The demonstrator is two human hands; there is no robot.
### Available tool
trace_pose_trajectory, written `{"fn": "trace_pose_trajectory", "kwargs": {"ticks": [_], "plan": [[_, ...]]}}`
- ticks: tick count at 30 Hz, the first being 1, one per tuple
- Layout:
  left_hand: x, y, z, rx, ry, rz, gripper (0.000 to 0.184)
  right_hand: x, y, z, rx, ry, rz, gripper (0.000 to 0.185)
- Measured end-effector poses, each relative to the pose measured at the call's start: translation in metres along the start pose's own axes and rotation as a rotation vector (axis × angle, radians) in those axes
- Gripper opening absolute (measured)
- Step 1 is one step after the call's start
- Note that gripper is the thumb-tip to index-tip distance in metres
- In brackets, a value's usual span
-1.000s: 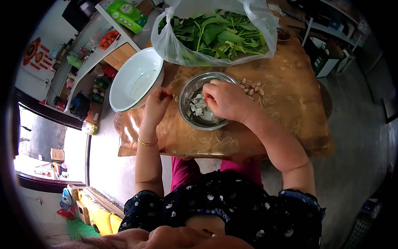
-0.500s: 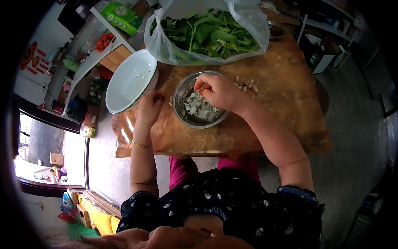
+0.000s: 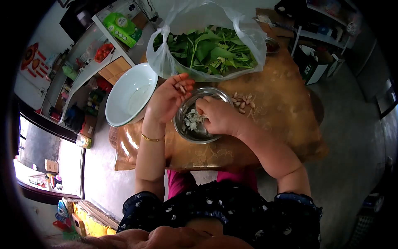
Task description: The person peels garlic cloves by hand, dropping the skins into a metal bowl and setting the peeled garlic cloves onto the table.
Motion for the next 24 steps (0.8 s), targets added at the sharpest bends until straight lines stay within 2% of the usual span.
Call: {"fn": "trace_pose_trajectory", "kwargs": {"ticks": [1, 5, 8, 10, 13, 20, 24], "plan": [[-0.002, 0.001, 0.0, 0.019, -0.017, 0.07, 0.048, 0.001, -0.003, 0.0, 0.051, 0.016, 0.029, 0.013], [0.002, 0.002, -0.006, 0.072, -0.066, 0.268, 0.044, -0.005, -0.005, 0.003, 0.013, -0.028, 0.033, 0.02], [0.001, 0.002, -0.011, 0.097, -0.087, 0.382, 0.034, -0.011, -0.014, 0.005, 0.143, -0.102, 0.321, 0.012], [0.002, 0.001, -0.012, 0.153, -0.092, 0.467, 0.029, -0.013, -0.013, 0.005, 0.172, -0.099, 0.356, 0.01], [-0.001, 0.009, -0.013, 0.051, -0.142, 0.342, 0.022, -0.017, -0.012, 0.005, 0.146, -0.13, 0.393, 0.009], [0.004, 0.01, -0.012, 0.073, -0.085, 0.354, 0.02, -0.024, -0.023, 0.006, 0.107, -0.223, 0.454, 0.009], [0.006, 0.014, -0.01, 0.097, -0.093, 0.387, 0.019, -0.018, -0.033, 0.006, 0.198, -0.156, 0.577, 0.009]]}}
Point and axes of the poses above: each hand's wrist, its own z-axis towards the middle knuckle, its own x-axis out of the palm, y = z × x, the point moved 10 cm from there along z, towards the middle knuckle, and after that the axes turned 8 degrees about z, right-handed, at the moved point
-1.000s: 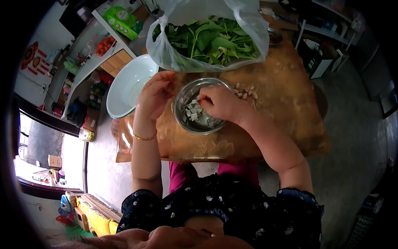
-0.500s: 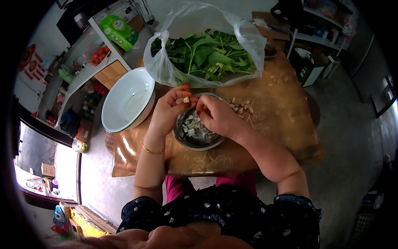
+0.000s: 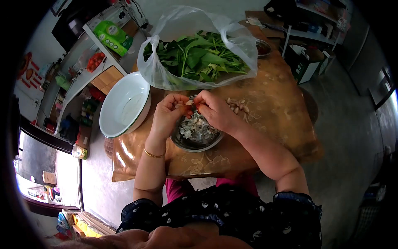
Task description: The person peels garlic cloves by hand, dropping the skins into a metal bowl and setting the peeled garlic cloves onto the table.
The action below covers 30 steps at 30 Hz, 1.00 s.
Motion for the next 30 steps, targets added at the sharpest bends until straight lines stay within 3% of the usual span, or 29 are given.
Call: {"fn": "trace_pose_trajectory", "kwargs": {"ticks": [10, 16, 22, 30], "plan": [[0.009, 0.0, -0.004, -0.026, -0.03, 0.103, 0.019, -0.006, 0.001, 0.0, -0.044, -0.063, -0.039, 0.004], [0.016, -0.028, -0.008, 0.449, -0.076, 0.689, 0.027, -0.006, -0.003, -0.001, 0.03, -0.081, -0.032, 0.006], [0.014, -0.015, -0.005, 0.306, -0.044, 0.653, 0.027, -0.008, -0.01, -0.001, 0.082, -0.088, -0.005, 0.009], [0.016, -0.027, -0.008, 0.362, -0.075, 0.719, 0.025, -0.005, -0.013, -0.002, 0.147, -0.076, 0.06, 0.008]]}}
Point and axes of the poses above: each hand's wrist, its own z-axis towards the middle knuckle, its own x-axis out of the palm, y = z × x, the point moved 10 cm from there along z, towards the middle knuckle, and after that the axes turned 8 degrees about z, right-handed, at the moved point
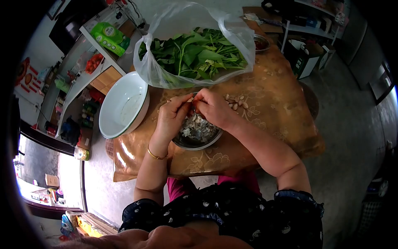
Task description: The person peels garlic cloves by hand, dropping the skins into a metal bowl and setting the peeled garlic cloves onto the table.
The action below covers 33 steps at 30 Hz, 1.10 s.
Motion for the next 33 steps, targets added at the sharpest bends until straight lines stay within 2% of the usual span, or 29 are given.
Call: {"fn": "trace_pose_trajectory", "kwargs": {"ticks": [7, 14, 20, 33], "plan": [[-0.008, -0.021, 0.0, 0.175, -0.099, 0.146, 0.028, 0.0, -0.016, 0.001, 0.093, 0.009, 0.214, 0.006], [-0.008, -0.026, -0.002, 0.174, -0.101, 0.181, 0.029, 0.002, -0.019, 0.0, 0.136, -0.014, 0.346, 0.005], [-0.005, -0.034, -0.005, 0.211, -0.073, 0.248, 0.032, 0.005, -0.027, -0.005, 0.316, 0.018, 0.574, 0.004], [0.002, -0.05, -0.008, 0.325, -0.035, 0.34, 0.034, 0.009, -0.027, -0.011, 0.352, -0.006, 0.692, 0.004]]}}
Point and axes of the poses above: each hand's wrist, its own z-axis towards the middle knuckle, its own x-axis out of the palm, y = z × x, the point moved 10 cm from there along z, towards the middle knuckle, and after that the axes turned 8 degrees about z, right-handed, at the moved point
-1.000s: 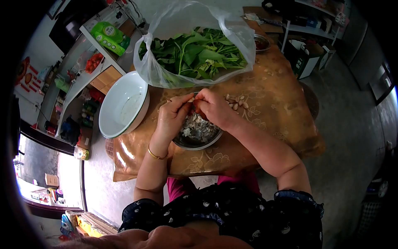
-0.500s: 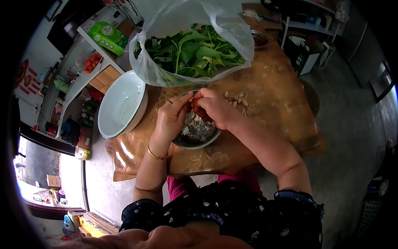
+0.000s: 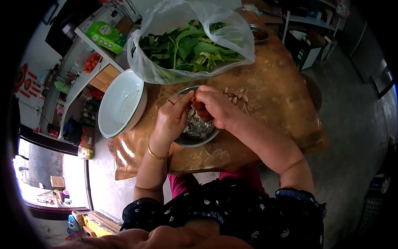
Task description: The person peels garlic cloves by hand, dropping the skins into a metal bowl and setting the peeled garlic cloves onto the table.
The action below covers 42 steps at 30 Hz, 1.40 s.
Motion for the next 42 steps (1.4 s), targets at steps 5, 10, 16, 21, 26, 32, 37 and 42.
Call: {"fn": "trace_pose_trajectory", "kwargs": {"ticks": [5, 10, 16, 21, 26, 32, 37, 42], "plan": [[-0.001, 0.0, -0.001, -0.056, -0.035, -0.027, 0.033, 0.0, -0.001, 0.0, 0.016, -0.014, 0.046, 0.002], [-0.002, 0.015, -0.003, -0.171, -0.049, -0.122, 0.031, 0.002, 0.003, 0.001, -0.022, 0.0, -0.04, 0.004], [-0.001, 0.022, -0.003, -0.228, -0.036, -0.2, 0.029, 0.004, 0.008, -0.001, -0.051, -0.014, -0.081, 0.007], [-0.001, 0.019, -0.003, -0.185, -0.043, -0.188, 0.03, 0.002, 0.01, 0.0, -0.086, -0.021, -0.153, 0.008], [-0.002, 0.015, -0.002, -0.122, -0.021, -0.144, 0.032, 0.001, 0.011, 0.0, -0.058, -0.036, -0.183, 0.008], [0.001, 0.008, -0.002, -0.023, 0.019, -0.117, 0.038, -0.009, 0.004, 0.007, -0.017, -0.01, -0.138, 0.007], [0.003, 0.005, 0.0, -0.013, 0.021, -0.096, 0.039, -0.009, 0.009, 0.008, -0.094, 0.004, -0.168, 0.009], [0.003, 0.003, 0.0, -0.054, 0.01, -0.083, 0.033, -0.008, 0.011, 0.007, -0.137, -0.007, -0.192, 0.008]]}}
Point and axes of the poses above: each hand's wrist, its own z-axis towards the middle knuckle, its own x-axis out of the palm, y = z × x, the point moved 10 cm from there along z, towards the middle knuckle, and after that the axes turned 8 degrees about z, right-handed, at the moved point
